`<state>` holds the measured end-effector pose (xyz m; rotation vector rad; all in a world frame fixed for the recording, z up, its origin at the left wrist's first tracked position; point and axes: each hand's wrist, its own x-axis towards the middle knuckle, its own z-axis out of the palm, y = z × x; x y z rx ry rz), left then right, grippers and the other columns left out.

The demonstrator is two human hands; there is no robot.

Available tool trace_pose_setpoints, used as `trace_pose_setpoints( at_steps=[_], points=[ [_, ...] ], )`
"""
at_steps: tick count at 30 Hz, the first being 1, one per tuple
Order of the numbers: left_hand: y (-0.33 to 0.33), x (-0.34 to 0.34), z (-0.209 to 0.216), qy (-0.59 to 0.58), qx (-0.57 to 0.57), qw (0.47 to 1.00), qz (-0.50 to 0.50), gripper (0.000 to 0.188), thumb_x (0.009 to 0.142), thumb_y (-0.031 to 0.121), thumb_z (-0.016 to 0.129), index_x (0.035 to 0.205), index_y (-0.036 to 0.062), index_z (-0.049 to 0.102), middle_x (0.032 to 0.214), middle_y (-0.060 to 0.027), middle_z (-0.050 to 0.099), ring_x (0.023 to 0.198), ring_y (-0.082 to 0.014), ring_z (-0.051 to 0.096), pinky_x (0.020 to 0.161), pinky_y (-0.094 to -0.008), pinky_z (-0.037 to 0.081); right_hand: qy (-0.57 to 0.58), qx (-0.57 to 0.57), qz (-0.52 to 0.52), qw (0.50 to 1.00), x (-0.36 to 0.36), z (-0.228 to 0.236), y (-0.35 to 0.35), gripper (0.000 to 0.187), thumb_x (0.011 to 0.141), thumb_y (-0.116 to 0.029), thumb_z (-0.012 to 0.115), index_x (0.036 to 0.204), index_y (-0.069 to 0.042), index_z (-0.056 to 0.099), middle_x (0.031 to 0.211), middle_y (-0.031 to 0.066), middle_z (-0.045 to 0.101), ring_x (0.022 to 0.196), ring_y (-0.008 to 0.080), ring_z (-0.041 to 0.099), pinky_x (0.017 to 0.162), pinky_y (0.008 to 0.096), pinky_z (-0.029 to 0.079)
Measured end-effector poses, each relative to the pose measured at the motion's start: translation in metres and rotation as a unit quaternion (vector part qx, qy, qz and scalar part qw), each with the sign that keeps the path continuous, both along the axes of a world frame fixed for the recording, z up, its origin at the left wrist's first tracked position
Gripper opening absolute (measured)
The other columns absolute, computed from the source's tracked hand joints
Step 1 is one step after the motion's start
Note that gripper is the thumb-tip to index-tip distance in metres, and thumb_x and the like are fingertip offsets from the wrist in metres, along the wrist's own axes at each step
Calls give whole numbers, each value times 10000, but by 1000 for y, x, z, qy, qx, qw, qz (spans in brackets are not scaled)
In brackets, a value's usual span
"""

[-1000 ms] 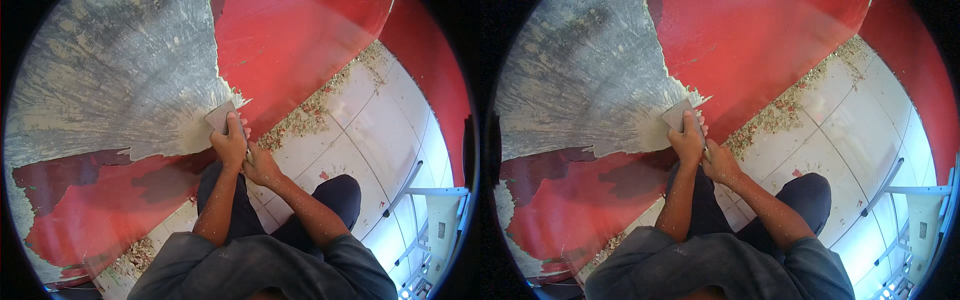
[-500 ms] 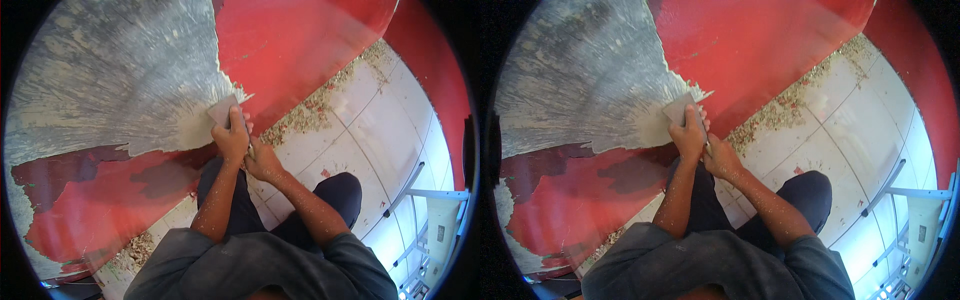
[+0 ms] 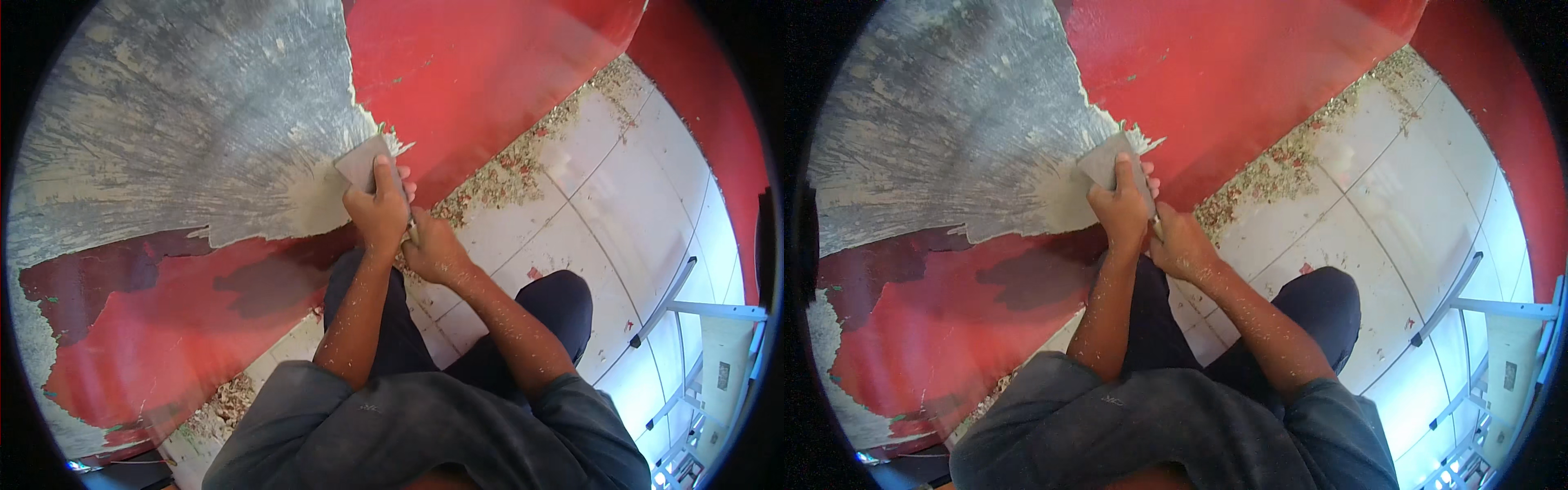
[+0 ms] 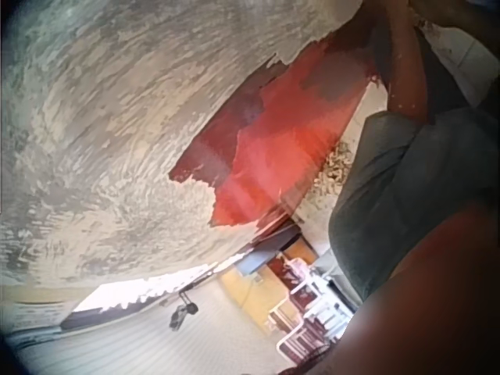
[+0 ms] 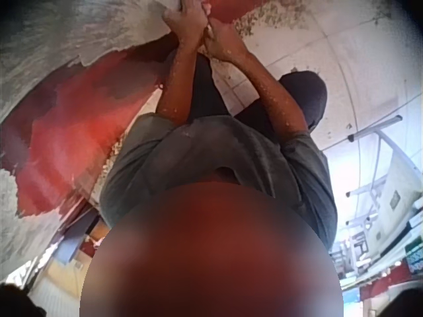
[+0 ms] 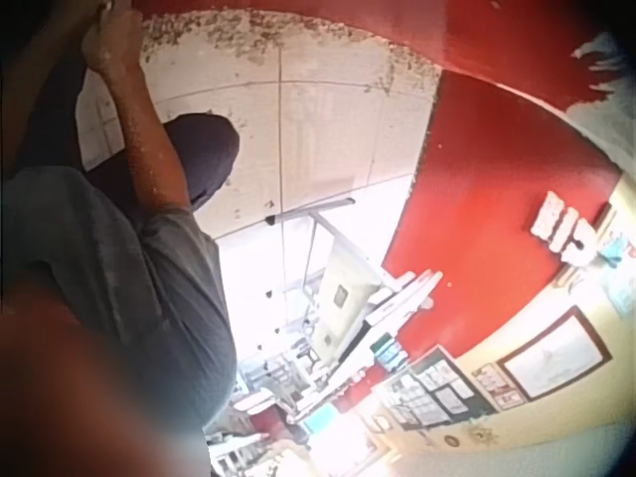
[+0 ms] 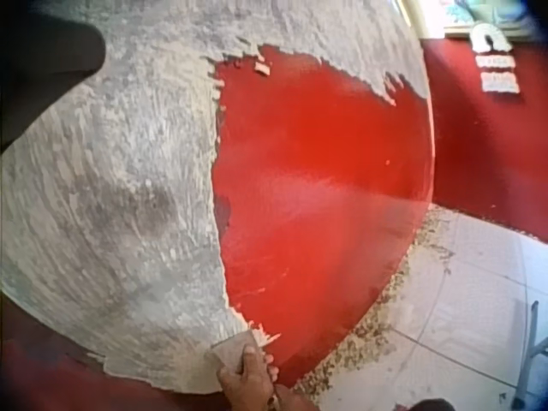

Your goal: The person scrapes red paint off a wall using a putty knife, creating paint chips.

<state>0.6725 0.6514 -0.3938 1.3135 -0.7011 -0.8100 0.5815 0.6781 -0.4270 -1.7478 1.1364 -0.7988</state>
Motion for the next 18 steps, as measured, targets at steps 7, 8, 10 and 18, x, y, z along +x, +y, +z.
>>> trace_pose_setpoints(
  at_steps=[7, 8, 10, 18],
  points=[
    [7, 2, 8, -4, 5, 1000, 0, 284, 899, 197, 496, 837, -70, 570, 693, -117, 611, 490, -155, 561, 428, -266, 455, -16, 6, 19, 1000, 0, 17, 2, 248, 716, -51, 558, 929, 63, 500, 808, 312, 571, 824, 470, 556, 721, 489, 450],
    [-1, -3, 9, 5, -11, 1000, 1, 284, 898, 199, 498, 844, -71, 570, 693, -119, 612, 488, -156, 563, 426, -266, 457, -11, 0, 13, 1000, -2, 7, 1, 248, 716, -51, 558, 929, 63, 500, 808, 312, 571, 824, 470, 556, 721, 489, 450],
    [1, -3, 0, -16, -8, 1000, 0, 289, 900, 202, 495, 844, -71, 570, 693, -117, 612, 488, -156, 564, 434, -264, 461, -27, -20, 8, 999, 5, -13, 5, 242, 725, -57, 549, 930, 64, 502, 806, 310, 572, 826, 465, 557, 723, 487, 451],
    [-7, -1, -1, -27, -5, 1000, -4, 302, 902, 219, 504, 843, -68, 577, 699, -113, 618, 489, -160, 569, 435, -268, 463, 26, 36, 24, 999, 1, 3, -6, 352, 711, -39, 521, 1051, 46, 491, 873, 299, 582, 891, 437, 565, 778, 452, 453]
  ],
)
